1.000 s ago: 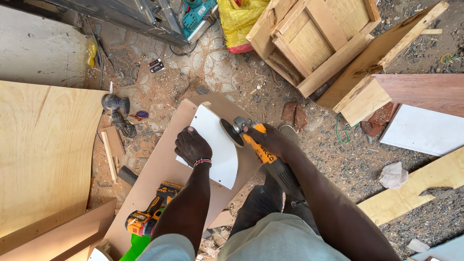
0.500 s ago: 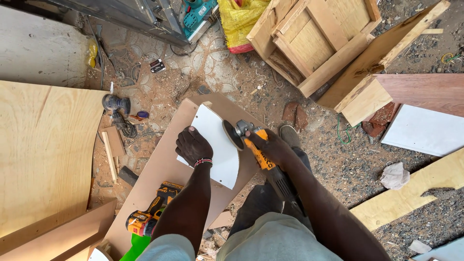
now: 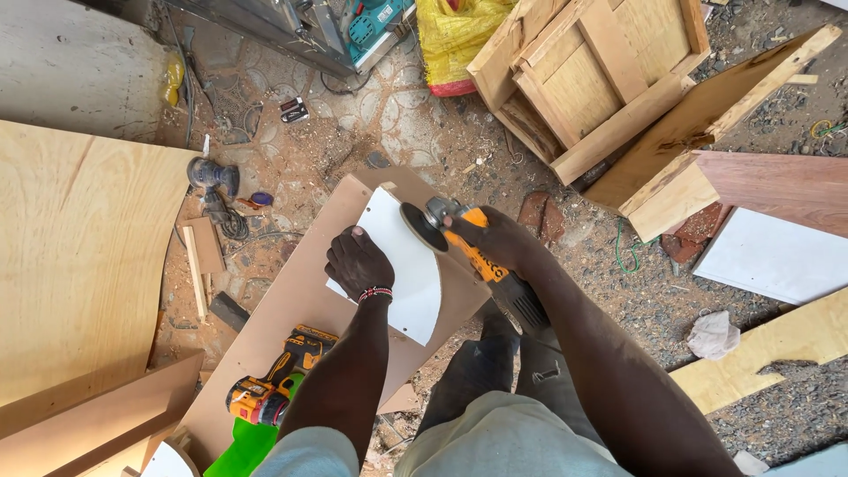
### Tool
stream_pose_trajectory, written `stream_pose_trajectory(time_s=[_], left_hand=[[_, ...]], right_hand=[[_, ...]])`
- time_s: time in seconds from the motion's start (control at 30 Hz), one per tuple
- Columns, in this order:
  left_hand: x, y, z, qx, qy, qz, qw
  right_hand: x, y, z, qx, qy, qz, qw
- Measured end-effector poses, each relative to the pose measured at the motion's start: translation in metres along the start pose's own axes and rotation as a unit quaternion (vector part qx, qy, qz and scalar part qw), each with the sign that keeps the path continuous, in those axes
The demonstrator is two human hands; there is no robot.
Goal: Sand the edges of a curved wooden panel using an angle grinder
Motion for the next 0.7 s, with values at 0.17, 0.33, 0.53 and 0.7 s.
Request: stream_pose_trajectory(time_s=[0.17,0.33,0.53,0.7], left_hand=[[-0.001,-0.002,0.001,0.000,-0.003,-0.003,1.000],[-0.001,-0.001,0.001,-0.005,-0.002,0.003,1.000],[-0.005,0.000,0.007,0.002,-0.004,0.011,1.000],[-0.006,-0.001,0.007,0.004,-0.004,0.010,1.000]], right_hand=[[0.019,0.027,-0.004,-0.002,0.004,0.001,1.000],[-0.002,0.013,-0.003,-0.003,-0.002,0.004,1.000],[-0.031,-0.003,0.001,0.004,-0.015,0.007,1.000],[-0.008,0.030,-0.002,0.009,-0.016,0.011,1.000]])
Point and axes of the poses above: each hand's wrist, its own y-axis away from the middle knuckle, its own z-axis out of the palm, x = y × z, the point moved 3 cm from there along -y, towards the middle knuckle, and after that the axes turned 5 degrees about -z, right-handed, at the moved point
